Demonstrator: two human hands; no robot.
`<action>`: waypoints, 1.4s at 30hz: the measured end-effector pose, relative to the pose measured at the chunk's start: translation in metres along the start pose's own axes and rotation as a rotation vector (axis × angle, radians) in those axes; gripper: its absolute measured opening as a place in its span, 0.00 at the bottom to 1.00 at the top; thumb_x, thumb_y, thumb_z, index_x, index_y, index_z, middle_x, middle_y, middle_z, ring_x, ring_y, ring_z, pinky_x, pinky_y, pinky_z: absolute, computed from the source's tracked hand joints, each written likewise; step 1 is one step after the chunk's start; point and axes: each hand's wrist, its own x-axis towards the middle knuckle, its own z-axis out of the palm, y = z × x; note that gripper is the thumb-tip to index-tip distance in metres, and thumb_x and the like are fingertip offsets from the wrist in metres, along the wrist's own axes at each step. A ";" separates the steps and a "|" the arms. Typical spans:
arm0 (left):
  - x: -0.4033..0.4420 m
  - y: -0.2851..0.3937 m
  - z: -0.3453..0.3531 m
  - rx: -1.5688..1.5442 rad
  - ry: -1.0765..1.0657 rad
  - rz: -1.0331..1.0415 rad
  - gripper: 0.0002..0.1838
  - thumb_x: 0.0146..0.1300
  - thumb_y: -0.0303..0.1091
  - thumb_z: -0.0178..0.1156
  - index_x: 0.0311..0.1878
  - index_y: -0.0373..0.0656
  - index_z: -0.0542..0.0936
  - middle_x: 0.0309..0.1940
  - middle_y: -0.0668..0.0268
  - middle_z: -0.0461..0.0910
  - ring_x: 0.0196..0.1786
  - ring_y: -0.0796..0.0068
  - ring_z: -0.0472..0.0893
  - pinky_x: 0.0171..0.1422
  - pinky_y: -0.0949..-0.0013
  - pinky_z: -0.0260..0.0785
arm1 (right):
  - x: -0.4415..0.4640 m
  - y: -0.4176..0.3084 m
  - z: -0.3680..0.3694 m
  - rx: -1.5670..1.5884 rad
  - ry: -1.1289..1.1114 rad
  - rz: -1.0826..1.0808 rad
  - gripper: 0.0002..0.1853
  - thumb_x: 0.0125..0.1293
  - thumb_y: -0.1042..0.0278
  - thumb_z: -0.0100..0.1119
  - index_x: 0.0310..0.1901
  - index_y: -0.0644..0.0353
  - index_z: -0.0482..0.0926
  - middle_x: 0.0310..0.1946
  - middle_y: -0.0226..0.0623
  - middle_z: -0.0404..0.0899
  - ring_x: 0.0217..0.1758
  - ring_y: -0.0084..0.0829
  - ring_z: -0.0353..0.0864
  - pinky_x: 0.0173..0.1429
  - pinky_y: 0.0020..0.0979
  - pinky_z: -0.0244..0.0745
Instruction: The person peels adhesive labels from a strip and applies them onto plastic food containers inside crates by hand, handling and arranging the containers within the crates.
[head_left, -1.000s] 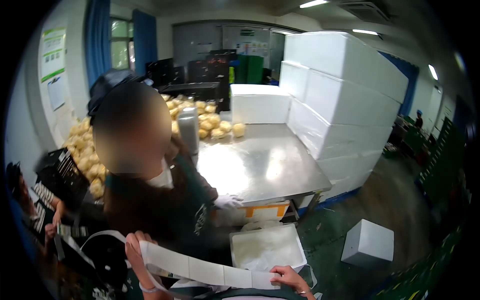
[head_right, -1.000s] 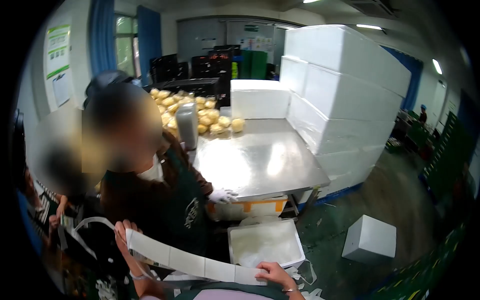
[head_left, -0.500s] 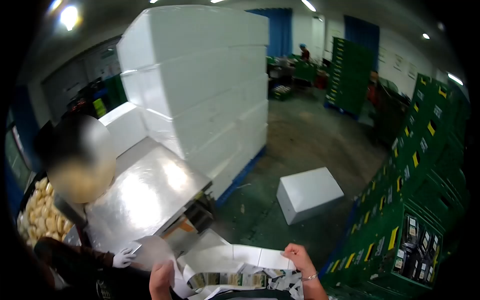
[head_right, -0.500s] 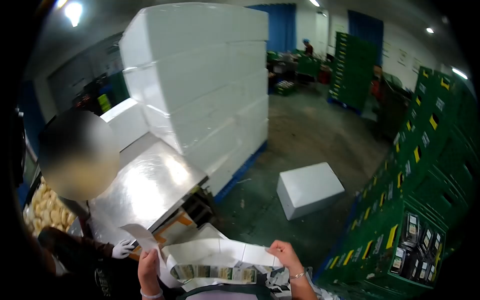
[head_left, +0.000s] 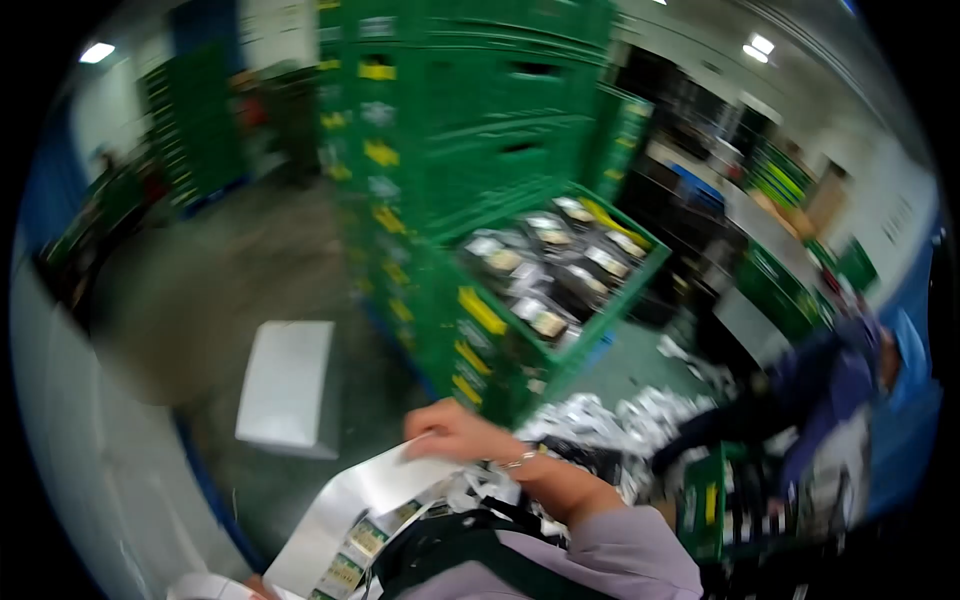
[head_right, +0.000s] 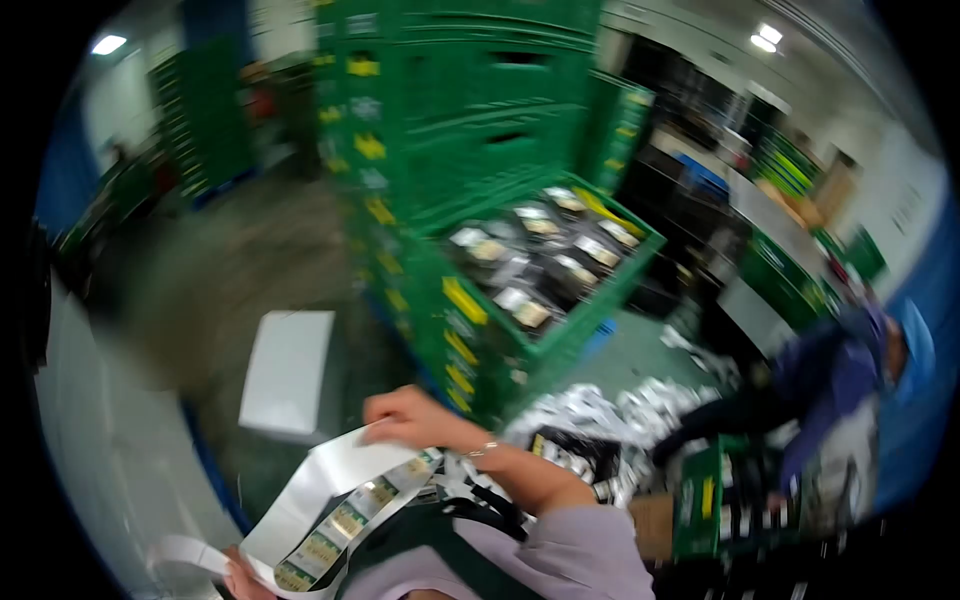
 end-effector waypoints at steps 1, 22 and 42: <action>0.019 0.002 0.017 0.062 -0.076 -0.036 0.16 0.60 0.37 0.55 0.47 0.36 0.74 0.39 0.62 0.76 0.39 0.69 0.74 0.45 0.67 0.68 | 0.001 -0.004 0.006 -0.091 -0.017 -0.078 0.13 0.55 0.61 0.61 0.23 0.62 0.72 0.16 0.34 0.70 0.19 0.24 0.69 0.23 0.27 0.61; 0.186 -0.072 0.321 0.869 -1.418 -0.391 0.09 0.57 0.25 0.47 0.41 0.37 0.70 0.29 0.66 0.72 0.32 0.79 0.70 0.38 0.75 0.64 | 0.011 0.076 0.051 -0.201 1.001 0.189 0.09 0.58 0.64 0.54 0.26 0.61 0.71 0.18 0.43 0.72 0.23 0.45 0.72 0.26 0.37 0.65; -0.014 -0.148 0.459 0.553 -2.074 -0.703 0.08 0.60 0.33 0.54 0.38 0.39 0.71 0.29 0.69 0.72 0.32 0.79 0.70 0.38 0.77 0.62 | -0.191 0.106 0.033 0.263 1.265 0.258 0.13 0.61 0.60 0.56 0.36 0.63 0.73 0.30 0.25 0.73 0.35 0.17 0.68 0.40 0.23 0.65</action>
